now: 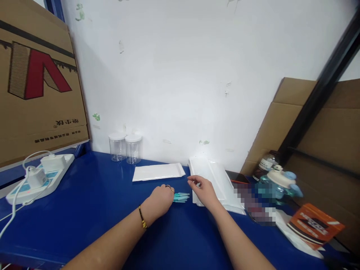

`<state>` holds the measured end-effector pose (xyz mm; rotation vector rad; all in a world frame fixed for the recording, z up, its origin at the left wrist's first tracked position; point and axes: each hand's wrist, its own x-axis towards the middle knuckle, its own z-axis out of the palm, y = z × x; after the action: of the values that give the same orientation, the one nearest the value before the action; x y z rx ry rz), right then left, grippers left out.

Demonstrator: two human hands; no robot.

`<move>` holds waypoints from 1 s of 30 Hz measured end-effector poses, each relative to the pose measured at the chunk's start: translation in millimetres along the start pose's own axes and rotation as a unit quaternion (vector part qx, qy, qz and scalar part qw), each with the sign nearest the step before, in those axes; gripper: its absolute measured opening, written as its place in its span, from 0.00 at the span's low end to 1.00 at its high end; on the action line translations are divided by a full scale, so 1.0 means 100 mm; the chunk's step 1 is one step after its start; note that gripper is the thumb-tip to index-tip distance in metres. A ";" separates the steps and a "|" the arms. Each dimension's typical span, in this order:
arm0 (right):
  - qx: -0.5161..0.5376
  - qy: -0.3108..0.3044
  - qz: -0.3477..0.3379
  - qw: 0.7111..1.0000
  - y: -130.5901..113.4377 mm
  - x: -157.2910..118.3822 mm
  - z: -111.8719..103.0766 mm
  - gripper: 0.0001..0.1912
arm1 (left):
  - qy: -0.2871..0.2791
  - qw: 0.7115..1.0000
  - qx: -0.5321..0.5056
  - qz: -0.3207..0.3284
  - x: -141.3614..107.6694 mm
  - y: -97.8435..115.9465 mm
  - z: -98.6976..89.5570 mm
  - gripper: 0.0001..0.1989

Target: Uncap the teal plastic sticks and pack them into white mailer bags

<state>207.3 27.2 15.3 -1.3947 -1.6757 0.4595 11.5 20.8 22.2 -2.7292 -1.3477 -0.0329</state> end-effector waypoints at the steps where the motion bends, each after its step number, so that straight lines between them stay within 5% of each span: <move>1: 0.011 -0.003 0.005 1.000 0.00 0.00 0.00 0.17 | -0.006 1.000 -0.002 -0.001 0.01 0.01 0.02 0.14; 7: 0.138 -0.012 0.041 0.989 0.01 -0.03 0.07 0.23 | -0.003 0.999 -0.038 0.006 0.04 -0.05 0.03 0.11; 11: 0.179 0.013 0.015 0.984 -0.18 -0.02 0.03 0.26 | 0.041 0.985 -0.169 0.008 0.09 -0.02 0.01 0.08; 15: 0.148 0.003 -0.092 0.985 -0.64 0.08 -0.14 0.23 | 0.116 0.912 -0.394 0.019 0.16 0.15 -0.02 0.03; 19: 0.065 -0.082 -0.156 0.982 -1.01 0.12 -0.19 0.21 | 0.162 0.818 -0.552 0.016 0.19 0.29 0.00 0.02; 22: 0.020 -0.122 -0.155 0.980 -1.04 0.08 -0.11 0.20 | 0.149 0.779 -0.608 -0.007 0.19 0.31 0.09 0.06; 26: 0.035 -0.074 -0.161 0.984 -0.97 -0.01 -0.05 0.20 | 0.127 0.751 -0.648 0.017 0.19 0.30 0.21 0.10; 30: 0.059 -0.107 -0.197 0.973 -0.90 -0.01 -0.07 0.19 | 0.142 0.723 -0.676 0.027 0.20 0.30 0.24 0.12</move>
<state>159.4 -2.3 85.7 -0.9187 -2.0072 0.4827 46.8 20.4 -2.9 -3.3705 -1.3705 -2.1076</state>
